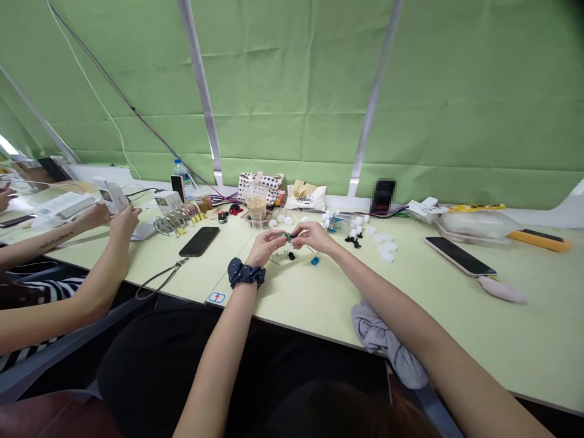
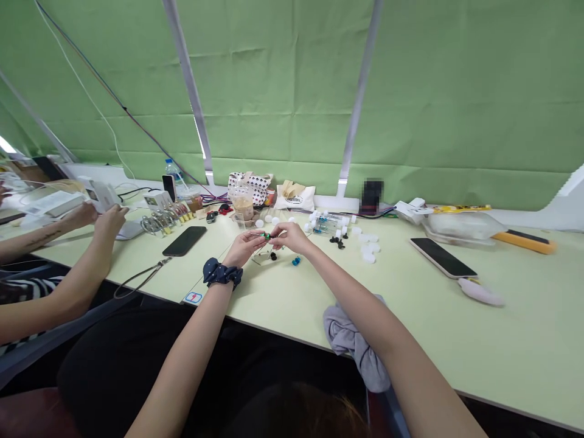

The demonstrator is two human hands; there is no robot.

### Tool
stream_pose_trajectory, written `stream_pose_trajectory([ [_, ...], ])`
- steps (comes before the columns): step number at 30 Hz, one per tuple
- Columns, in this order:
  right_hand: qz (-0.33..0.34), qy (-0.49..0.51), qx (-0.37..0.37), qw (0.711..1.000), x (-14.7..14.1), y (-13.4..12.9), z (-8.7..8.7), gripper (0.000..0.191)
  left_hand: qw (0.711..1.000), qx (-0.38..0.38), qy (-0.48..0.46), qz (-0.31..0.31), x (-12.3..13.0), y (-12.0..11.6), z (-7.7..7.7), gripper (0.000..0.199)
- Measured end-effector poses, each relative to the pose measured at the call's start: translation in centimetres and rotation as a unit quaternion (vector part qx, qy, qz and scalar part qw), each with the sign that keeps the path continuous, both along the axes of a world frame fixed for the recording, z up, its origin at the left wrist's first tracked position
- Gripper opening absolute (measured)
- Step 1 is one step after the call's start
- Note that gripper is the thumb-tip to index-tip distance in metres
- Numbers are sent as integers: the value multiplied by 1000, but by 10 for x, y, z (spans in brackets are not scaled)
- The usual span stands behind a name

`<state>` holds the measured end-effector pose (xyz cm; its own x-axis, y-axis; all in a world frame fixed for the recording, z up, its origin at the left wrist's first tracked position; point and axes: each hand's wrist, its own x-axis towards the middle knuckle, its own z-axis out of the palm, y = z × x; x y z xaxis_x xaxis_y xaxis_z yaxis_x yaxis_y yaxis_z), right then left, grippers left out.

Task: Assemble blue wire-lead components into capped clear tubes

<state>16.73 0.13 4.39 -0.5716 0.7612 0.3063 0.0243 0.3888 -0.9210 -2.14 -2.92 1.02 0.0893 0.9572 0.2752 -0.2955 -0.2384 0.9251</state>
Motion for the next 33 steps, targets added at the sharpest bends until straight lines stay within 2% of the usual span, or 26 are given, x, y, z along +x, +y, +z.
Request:
stream_pose_trajectory([
  [6,-28,12,-4,1000,-2,-4,-1,40,1000,1,18,5,-1,1,-2,43],
  [15,-50,88,-82,991,-9,-5,-8,40,999,32,27,14,0,1,-2,42],
  [19,-64,88,-113,988,-13,-7,-10,33,999,41,29,20,1,0,-1,40],
  [25,-20,83,-141,986,-7,-12,-4,37,998,37,12,39,1,0,-1,40],
  [28,-26,52,-176,983,-5,-11,-4,29,999,44,10,31,1,0,0,38],
  [33,-59,48,-213,974,-8,-6,-8,33,998,64,24,4,3,-3,3,34],
])
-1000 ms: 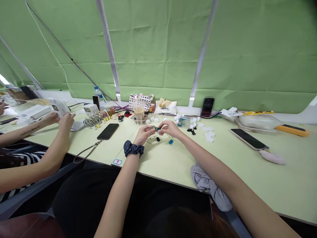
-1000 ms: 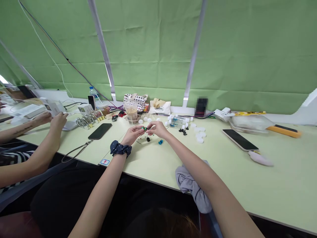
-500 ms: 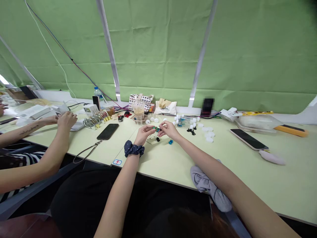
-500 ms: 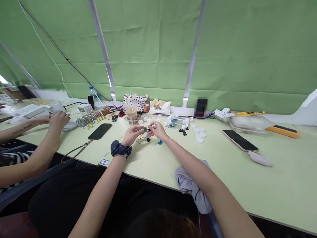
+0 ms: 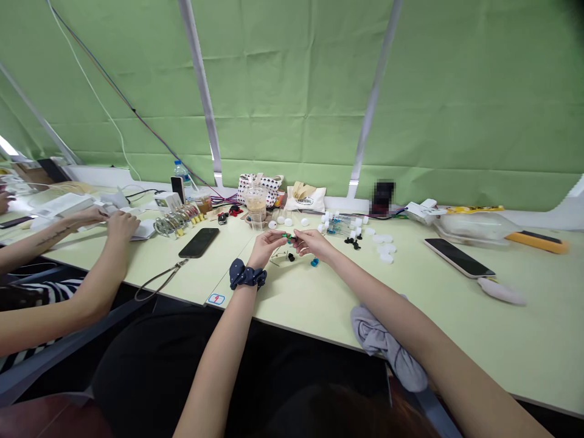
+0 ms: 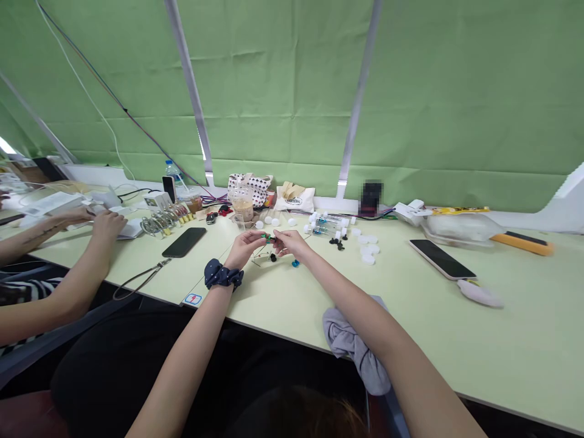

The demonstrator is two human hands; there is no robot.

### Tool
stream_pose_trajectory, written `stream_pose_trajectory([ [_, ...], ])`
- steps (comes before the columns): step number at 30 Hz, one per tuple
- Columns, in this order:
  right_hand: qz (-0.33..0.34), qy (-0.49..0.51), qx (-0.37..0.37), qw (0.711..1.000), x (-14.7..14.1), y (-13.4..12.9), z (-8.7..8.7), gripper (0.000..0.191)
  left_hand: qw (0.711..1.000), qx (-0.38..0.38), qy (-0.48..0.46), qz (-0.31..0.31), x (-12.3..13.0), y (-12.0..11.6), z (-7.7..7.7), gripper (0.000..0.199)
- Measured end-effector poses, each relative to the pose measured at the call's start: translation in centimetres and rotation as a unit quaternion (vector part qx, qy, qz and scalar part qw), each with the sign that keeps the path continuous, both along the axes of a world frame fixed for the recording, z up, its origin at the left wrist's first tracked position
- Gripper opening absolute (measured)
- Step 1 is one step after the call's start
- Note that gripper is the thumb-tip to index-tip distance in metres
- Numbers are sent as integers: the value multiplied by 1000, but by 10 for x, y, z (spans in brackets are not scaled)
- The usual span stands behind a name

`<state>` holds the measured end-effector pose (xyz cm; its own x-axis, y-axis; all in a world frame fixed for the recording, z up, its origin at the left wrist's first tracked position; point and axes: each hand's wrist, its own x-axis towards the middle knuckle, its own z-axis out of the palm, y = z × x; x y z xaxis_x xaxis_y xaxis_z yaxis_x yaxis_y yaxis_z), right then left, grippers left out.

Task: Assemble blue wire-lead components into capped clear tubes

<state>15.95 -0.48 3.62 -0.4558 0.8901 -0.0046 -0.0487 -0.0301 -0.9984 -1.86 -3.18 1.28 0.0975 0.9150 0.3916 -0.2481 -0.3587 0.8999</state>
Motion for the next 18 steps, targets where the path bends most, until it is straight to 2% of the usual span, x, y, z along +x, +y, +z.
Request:
stream_pose_trajectory([
  [6,-51,15,-15,998,-2,-1,-2,20,1000,-8,21,17,2,-1,1,35],
  [11,-19,21,10,1000,1,-4,-1,23,998,-12,9,57,0,2,-2,38],
  [18,-21,23,-21,999,0,-3,-2,25,999,-4,21,36,2,-1,1,38],
])
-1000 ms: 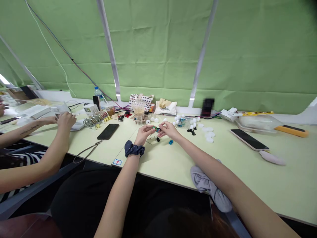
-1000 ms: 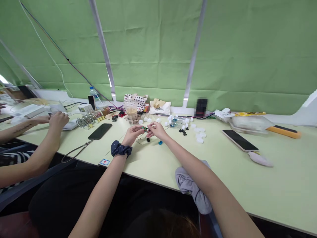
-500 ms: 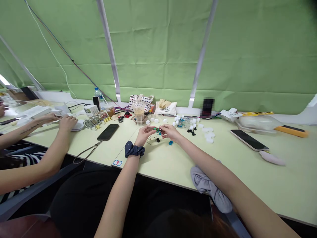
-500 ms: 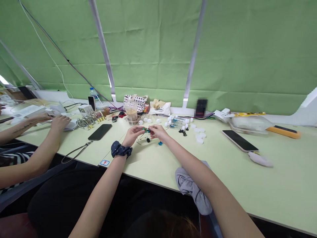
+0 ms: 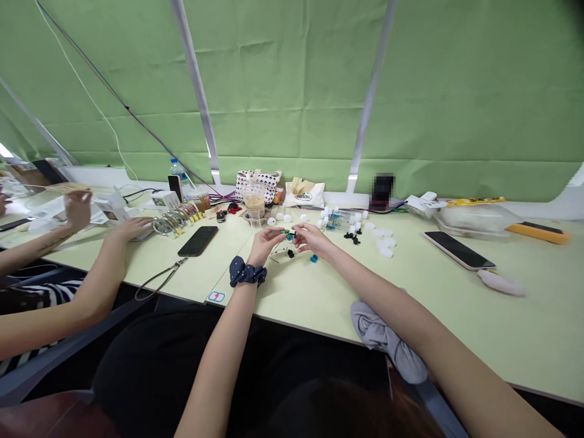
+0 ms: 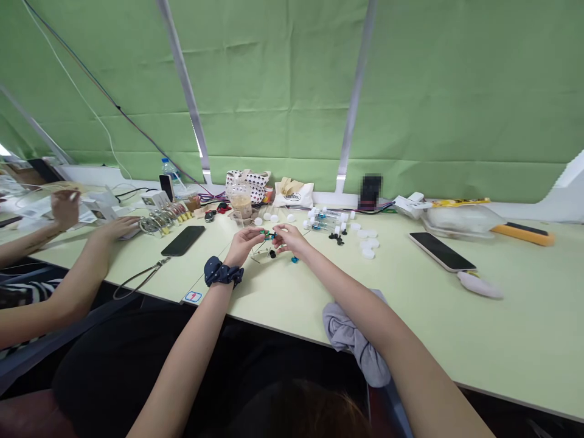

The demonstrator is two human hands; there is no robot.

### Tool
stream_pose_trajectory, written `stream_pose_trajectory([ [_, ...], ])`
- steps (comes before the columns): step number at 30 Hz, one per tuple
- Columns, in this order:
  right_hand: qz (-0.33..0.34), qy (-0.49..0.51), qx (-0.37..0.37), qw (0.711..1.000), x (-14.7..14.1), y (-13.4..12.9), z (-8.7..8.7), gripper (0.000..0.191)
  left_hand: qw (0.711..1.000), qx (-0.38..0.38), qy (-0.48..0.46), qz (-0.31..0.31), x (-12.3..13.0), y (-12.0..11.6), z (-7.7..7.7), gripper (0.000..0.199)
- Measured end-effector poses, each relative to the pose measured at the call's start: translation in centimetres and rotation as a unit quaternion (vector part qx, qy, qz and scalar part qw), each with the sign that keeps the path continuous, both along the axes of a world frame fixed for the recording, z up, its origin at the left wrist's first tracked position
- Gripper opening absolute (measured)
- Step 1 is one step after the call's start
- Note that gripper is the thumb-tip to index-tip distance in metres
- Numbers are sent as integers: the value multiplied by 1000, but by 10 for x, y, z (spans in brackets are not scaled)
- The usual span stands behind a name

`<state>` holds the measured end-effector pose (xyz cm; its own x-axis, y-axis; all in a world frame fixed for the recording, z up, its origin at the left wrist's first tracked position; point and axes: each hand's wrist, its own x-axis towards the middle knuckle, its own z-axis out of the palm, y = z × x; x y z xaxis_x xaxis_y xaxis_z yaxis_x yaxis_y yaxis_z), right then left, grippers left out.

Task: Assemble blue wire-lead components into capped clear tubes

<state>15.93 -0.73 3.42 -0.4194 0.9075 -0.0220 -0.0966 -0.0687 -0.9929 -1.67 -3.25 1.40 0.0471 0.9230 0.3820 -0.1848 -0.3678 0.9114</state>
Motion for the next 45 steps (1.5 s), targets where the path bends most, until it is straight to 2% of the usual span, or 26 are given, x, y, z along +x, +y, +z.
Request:
stream_pose_trajectory([
  [5,-30,-23,11,999,2,-2,3,29,1000,-5,6,10,1,-2,2,39],
  [8,-5,7,33,999,5,-1,3,37,1000,-6,8,8,1,-1,2,40],
  [13,14,-3,11,1000,4,1,-1,29,1000,-2,9,-4,1,0,0,40],
  [17,3,7,14,1000,4,1,-1,33,1000,1,13,-4,1,0,0,40],
  [21,21,41,28,999,5,2,-3,40,1000,-1,9,-5,1,-1,0,41],
  [27,16,10,14,1000,3,5,-6,33,1000,6,12,-17,1,-1,1,39],
  [30,13,46,33,998,3,3,-5,39,1000,7,6,-12,1,-2,1,39],
  [33,37,69,44,996,4,3,-5,43,1000,11,12,-16,1,-3,2,38],
  [40,-7,30,113,993,3,8,-11,43,999,0,29,-22,0,-2,1,38],
  [45,-11,16,145,989,4,6,-9,45,999,-14,27,9,0,0,-2,35],
])
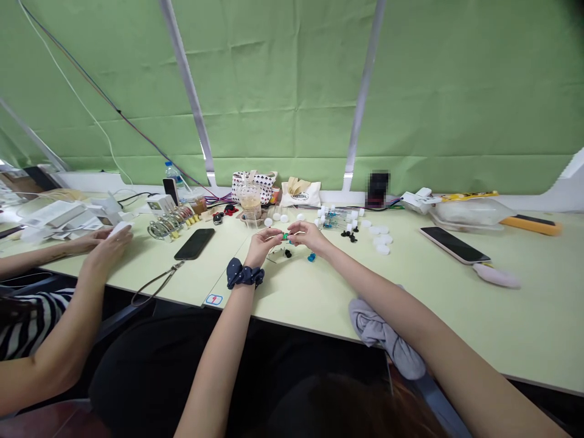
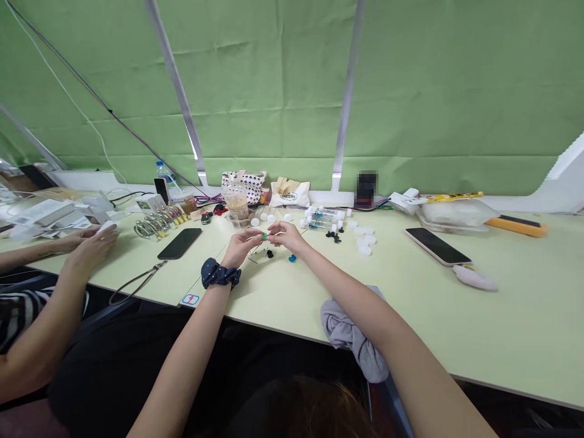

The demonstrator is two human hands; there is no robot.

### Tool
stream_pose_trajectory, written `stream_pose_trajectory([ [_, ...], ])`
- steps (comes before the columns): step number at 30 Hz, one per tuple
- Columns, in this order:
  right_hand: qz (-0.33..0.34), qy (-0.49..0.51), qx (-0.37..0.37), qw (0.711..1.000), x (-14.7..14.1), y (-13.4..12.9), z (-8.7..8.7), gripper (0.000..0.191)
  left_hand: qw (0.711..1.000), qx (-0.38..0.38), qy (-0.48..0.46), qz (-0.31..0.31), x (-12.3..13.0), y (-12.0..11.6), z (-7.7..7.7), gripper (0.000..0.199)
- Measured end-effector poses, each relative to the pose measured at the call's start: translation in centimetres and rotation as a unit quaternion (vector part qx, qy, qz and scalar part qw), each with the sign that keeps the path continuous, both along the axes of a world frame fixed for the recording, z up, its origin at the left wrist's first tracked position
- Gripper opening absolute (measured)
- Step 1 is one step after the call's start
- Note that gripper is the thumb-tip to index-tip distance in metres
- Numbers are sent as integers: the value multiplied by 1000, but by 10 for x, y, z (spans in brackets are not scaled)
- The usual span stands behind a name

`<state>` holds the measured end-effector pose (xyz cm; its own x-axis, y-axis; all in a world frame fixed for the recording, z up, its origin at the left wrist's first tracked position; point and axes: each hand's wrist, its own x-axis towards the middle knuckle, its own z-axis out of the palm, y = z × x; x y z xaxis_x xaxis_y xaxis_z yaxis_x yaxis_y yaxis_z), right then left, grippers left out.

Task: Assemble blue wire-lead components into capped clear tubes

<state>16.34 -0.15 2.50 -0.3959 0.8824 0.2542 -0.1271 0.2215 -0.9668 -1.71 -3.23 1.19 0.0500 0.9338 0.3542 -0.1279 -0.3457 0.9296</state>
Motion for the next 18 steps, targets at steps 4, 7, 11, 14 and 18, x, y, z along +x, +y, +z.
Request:
stream_pose_trajectory([
  [4,-7,-22,-40,999,-1,-2,2,40,1000,-13,-8,15,0,1,-1,37],
  [7,-8,-50,-71,996,-1,-1,2,40,1000,-16,-13,16,0,1,0,39],
  [11,-25,-45,-43,998,1,1,2,38,999,-14,-21,23,0,1,0,36],
  [14,11,-24,-24,999,2,1,2,47,999,-16,-28,24,0,0,1,36],
  [18,12,-42,-54,998,0,0,2,38,999,-18,-30,23,-1,1,0,36],
])
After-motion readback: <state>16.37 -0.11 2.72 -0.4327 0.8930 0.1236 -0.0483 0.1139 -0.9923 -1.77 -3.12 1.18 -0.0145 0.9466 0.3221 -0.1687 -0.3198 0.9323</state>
